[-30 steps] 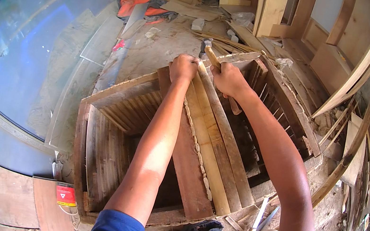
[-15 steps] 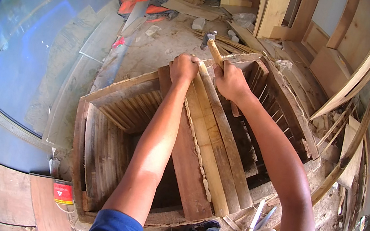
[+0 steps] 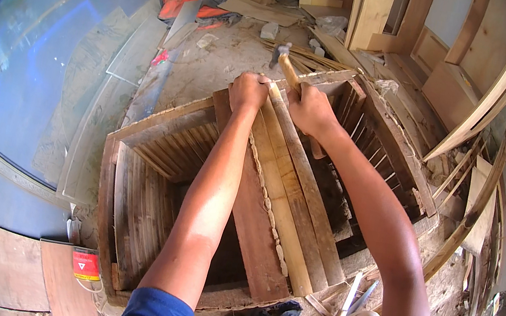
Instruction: The person sits on the floor and assembles a wooden structure using a hand saw, hammer, and nails. They cut wooden slats to size, position them into the frame, and hammer nails to secure them.
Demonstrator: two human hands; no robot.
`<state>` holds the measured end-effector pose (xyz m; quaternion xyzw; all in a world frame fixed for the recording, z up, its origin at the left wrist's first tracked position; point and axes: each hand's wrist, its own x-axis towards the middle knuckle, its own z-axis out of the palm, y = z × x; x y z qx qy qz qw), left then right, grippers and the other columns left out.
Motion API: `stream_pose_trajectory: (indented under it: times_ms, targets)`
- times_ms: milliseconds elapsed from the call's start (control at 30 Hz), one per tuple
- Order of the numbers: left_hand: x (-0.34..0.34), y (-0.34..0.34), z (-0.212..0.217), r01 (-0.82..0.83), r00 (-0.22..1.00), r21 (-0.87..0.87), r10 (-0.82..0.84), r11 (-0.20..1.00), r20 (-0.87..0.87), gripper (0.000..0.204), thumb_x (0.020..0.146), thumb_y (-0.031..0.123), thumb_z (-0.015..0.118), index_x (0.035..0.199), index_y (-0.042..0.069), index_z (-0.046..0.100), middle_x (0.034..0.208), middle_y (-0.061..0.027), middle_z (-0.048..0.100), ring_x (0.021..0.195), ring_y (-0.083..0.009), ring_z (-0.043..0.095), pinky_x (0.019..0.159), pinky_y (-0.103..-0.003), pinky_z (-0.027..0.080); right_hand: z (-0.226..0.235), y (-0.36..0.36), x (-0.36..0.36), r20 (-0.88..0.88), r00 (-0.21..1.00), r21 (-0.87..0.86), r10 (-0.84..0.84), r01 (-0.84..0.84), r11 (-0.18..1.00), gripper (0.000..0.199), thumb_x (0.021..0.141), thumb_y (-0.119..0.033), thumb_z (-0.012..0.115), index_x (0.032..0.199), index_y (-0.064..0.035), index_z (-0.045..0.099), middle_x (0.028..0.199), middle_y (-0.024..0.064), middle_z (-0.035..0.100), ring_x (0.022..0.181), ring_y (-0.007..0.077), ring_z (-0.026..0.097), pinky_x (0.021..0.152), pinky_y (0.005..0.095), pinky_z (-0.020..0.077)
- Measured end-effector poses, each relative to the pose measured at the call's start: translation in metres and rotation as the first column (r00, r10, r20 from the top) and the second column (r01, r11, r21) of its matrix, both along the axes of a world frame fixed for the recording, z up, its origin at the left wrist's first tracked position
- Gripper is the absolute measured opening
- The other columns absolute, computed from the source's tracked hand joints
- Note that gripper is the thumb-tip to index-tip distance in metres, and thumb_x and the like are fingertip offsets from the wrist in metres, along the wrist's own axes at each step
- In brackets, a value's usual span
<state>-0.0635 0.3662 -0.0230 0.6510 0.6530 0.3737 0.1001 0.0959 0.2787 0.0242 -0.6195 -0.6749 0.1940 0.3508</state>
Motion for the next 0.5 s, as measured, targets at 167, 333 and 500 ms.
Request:
stream_pose_trajectory:
  times_ms: [167,333,500]
  targets:
    - [0.002,-0.007,0.007,-0.01,0.998,-0.095,0.016,0.995,0.064,0.017,0.084,0.026,0.072,0.096,0.02,0.081,0.098,-0.0123,0.076,0.098,-0.0312,0.07,0.096,-0.04,0.046,-0.021,-0.002,-0.001,-0.08,0.989,0.06,-0.121,0.126,0.99,0.043,0.092,-0.032,0.069,0.102,0.008,0.057,0.09,0.03,0.068,0.092,0.043,0.069,0.081,0.0467,0.0533]
    - [0.002,-0.008,0.006,0.011,0.999,-0.061,-0.008,0.998,0.038,0.019,0.084,0.029,0.075,0.097,0.016,0.08,0.096,-0.0126,0.076,0.096,-0.0313,0.071,0.095,-0.04,0.047,-0.045,-0.004,0.005,-0.019,0.998,0.039,-0.058,0.058,0.998,0.048,0.082,-0.034,0.081,0.098,0.0046,0.058,0.09,0.0256,0.068,0.09,0.0395,0.068,0.08,0.0446,0.0528]
    - [-0.001,-0.011,0.001,0.078,0.99,0.052,-0.084,0.996,0.117,0.028,0.082,0.021,0.078,0.106,0.007,0.075,0.104,-0.0194,0.074,0.098,-0.0346,0.071,0.088,-0.041,0.054,-0.054,-0.005,0.007,-0.09,0.993,0.002,-0.071,0.071,0.997,0.052,0.082,-0.039,0.081,0.098,0.0051,0.058,0.085,0.0243,0.066,0.084,0.035,0.068,0.077,0.0429,0.0521]
